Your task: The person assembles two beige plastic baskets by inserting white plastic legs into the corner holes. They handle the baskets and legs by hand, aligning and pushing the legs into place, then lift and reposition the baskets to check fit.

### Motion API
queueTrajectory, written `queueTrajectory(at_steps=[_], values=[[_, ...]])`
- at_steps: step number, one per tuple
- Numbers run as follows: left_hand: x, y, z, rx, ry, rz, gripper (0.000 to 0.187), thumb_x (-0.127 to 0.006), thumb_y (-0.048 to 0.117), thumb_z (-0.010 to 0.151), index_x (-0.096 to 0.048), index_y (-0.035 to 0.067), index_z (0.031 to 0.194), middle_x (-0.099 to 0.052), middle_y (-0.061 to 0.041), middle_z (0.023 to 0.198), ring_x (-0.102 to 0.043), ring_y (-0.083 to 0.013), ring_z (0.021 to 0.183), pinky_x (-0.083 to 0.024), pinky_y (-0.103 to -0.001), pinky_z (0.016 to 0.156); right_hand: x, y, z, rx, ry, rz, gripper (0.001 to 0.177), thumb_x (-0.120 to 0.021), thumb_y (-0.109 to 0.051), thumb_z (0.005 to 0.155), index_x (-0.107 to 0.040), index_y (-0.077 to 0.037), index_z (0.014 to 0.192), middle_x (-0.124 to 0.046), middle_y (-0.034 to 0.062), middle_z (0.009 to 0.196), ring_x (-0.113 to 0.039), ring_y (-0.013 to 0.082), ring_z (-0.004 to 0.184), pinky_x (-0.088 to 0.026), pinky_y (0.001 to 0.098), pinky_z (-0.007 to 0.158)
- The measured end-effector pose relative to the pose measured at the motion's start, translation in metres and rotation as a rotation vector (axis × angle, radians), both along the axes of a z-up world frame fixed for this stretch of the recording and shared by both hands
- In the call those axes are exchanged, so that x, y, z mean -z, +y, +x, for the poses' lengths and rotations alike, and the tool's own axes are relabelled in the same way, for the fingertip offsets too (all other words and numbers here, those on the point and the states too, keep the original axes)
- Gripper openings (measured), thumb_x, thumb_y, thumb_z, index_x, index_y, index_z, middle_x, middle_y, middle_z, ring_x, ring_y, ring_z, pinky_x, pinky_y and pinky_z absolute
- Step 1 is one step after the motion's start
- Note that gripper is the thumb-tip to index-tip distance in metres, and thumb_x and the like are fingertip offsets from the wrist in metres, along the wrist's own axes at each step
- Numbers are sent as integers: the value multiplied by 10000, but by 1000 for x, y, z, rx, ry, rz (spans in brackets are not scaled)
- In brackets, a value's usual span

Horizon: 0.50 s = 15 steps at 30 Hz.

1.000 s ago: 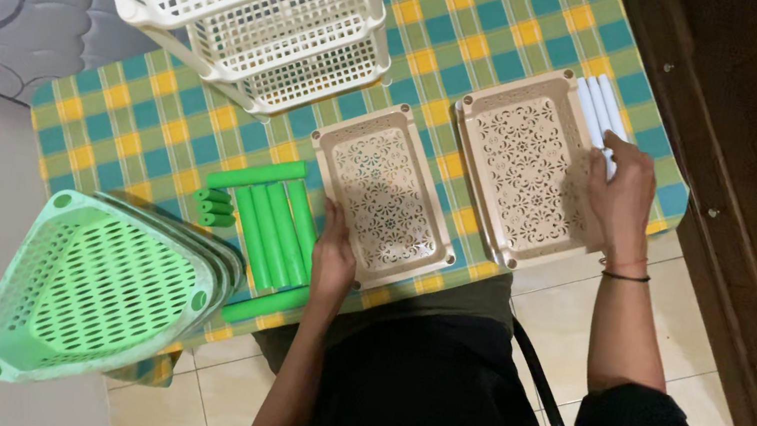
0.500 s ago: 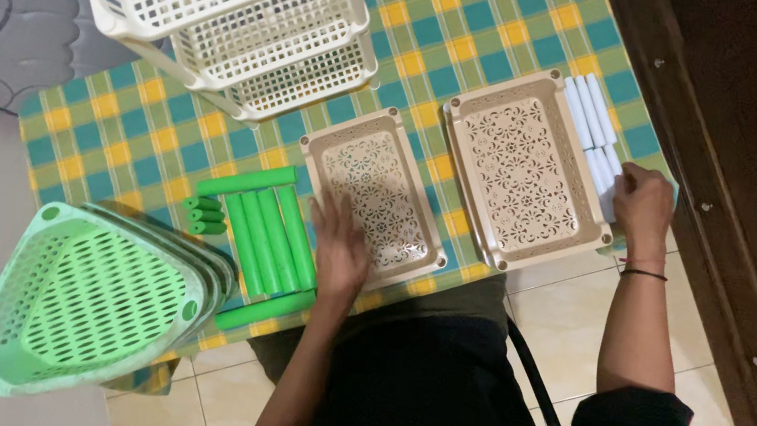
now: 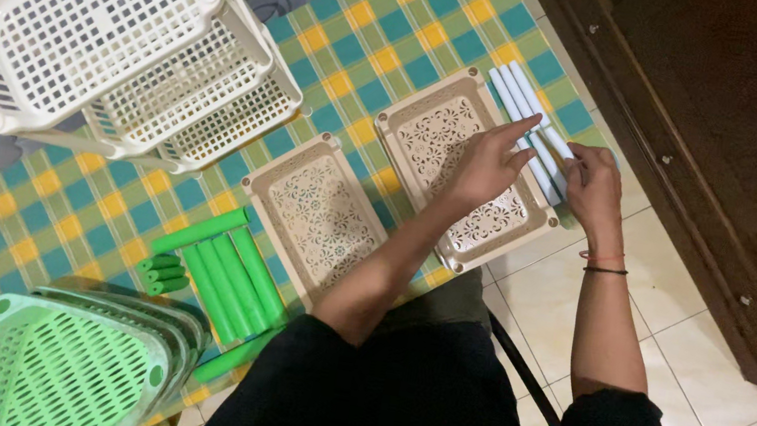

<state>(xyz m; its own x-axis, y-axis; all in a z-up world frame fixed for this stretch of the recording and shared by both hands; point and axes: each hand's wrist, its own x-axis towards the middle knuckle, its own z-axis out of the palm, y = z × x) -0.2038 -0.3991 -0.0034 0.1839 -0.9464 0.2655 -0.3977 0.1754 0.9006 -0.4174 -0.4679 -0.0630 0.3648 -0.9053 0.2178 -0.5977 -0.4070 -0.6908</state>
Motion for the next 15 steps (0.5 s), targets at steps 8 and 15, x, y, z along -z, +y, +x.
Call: queueTrajectory(at_steps=[8,15], values=[[46,-57,-23,47,46,295,389,-756,225,937,-710,83,1297,-767,-184,892,-774,-248,783,-591,-355,746,-67,31,13,-32,-164,64,268,-631,-15,1026,-697,-15,1285,-633,169,1191,-661,296,1090,-561,365,905],[80,-63,-25,24,429,229,316,-732,181,966,-745,43,1251,-804,-124,964,-683,-122,821,-559,-274,730,-34,36,7,330,-355,26,373,-728,-62,1027,-629,83,1355,-695,166,1166,-660,193,1020,-543,316,874]])
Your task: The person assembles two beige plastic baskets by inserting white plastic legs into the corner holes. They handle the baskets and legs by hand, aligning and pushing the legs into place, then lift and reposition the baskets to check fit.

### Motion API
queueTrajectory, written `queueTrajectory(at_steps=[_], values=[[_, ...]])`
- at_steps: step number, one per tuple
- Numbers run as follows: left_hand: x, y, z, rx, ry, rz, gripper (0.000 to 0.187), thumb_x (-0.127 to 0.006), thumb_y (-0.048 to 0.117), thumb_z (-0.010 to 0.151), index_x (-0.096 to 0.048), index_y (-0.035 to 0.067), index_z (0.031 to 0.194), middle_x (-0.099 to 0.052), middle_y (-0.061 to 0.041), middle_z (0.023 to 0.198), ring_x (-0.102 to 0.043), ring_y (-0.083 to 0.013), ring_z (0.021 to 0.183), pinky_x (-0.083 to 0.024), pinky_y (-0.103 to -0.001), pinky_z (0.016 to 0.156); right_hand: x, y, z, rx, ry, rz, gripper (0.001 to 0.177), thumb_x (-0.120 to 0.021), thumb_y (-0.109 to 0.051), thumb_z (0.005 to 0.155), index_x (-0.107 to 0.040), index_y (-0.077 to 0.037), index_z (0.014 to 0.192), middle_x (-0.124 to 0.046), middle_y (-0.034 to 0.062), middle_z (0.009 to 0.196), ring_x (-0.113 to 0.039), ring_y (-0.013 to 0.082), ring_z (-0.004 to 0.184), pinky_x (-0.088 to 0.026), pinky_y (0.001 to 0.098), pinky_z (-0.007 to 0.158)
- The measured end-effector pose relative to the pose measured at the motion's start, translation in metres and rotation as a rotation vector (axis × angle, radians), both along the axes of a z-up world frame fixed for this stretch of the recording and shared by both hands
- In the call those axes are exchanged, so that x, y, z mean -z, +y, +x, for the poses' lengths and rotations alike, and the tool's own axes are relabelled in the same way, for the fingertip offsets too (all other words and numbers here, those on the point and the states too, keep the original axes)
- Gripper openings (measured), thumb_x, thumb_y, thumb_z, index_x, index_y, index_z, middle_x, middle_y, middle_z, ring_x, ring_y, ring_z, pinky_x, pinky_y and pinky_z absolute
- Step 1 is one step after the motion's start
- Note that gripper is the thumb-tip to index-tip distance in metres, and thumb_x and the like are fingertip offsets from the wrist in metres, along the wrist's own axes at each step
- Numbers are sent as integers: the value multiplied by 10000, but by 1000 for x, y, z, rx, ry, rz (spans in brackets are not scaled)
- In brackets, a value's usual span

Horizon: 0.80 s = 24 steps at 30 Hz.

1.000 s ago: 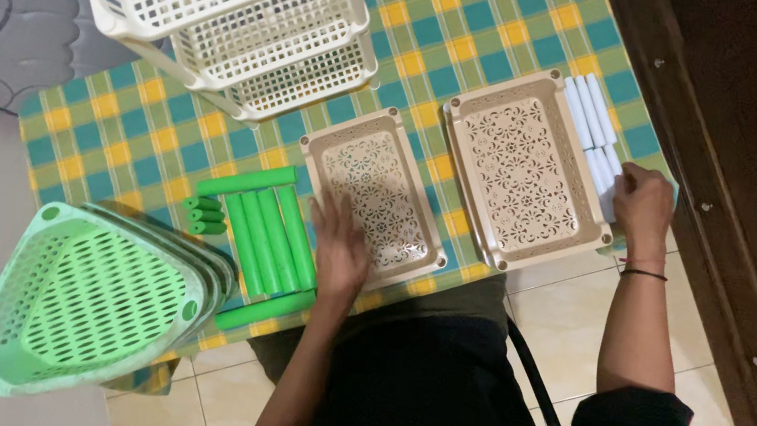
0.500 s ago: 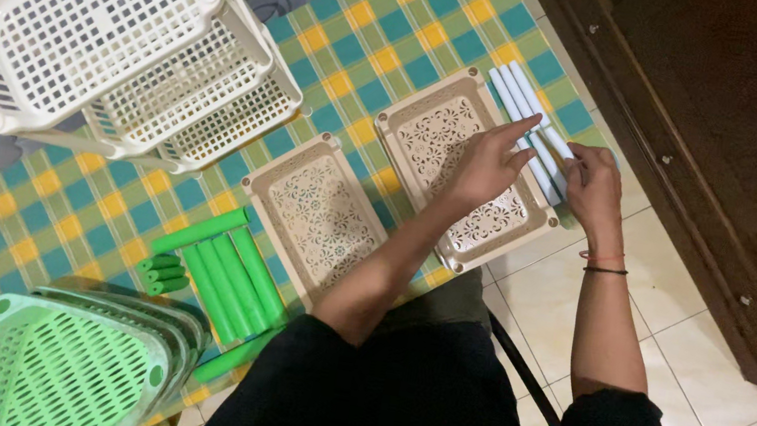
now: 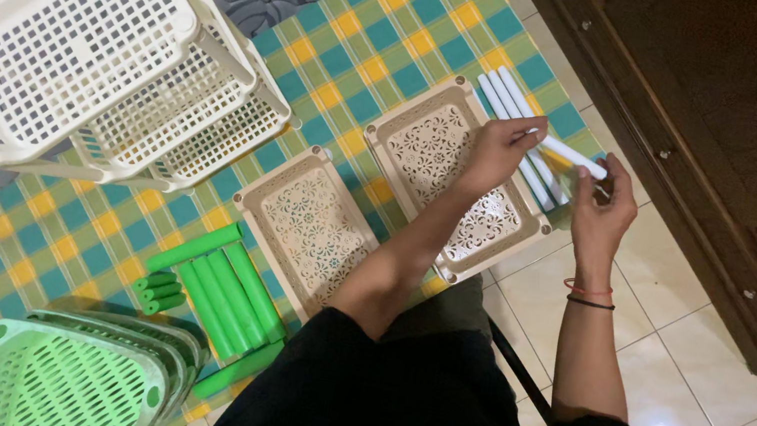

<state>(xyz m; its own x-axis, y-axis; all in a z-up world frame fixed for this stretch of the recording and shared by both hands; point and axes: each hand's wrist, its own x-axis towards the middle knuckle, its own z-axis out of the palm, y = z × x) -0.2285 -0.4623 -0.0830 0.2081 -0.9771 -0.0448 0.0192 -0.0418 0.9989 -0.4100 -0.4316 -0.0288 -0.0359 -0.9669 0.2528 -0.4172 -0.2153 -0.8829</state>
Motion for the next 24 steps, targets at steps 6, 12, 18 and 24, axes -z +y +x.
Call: queueTrajectory(at_steps=[6,12,18,24], values=[[3,13,6,-68,117,-60,376,-721,142,977,-676,31,1333,-761,-146,1217,-715,-149,1085,-583,-276,935,24,5,3,6,-296,84,415,-676,-114,1074,-592,92,1424,-746,84,1069,-680,91,942,-564,237,884],[-19,43,20,-88,229,-71,536,-664,11,974,-532,71,1490,-683,-168,1338,-684,-202,1186,-570,-300,1046,-5,15,24,-26,-205,90,395,-659,-117,1088,-607,90,1420,-759,117,1101,-672,104,936,-549,248,851],[-49,112,73,-237,190,-227,596,-676,-12,978,-459,41,1531,-617,-181,1436,-659,-219,1268,-576,-352,1078,-30,40,71,-212,-306,115,372,-661,-110,1079,-615,71,1400,-739,110,1176,-696,113,1037,-562,256,942],[-76,222,122,-498,209,-98,541,-649,4,999,-465,11,1508,-586,-196,1492,-622,-245,1326,-532,-354,1074,-40,92,137,-473,-277,141,362,-676,-86,1056,-629,53,1386,-734,126,1220,-686,134,1084,-556,267,952]])
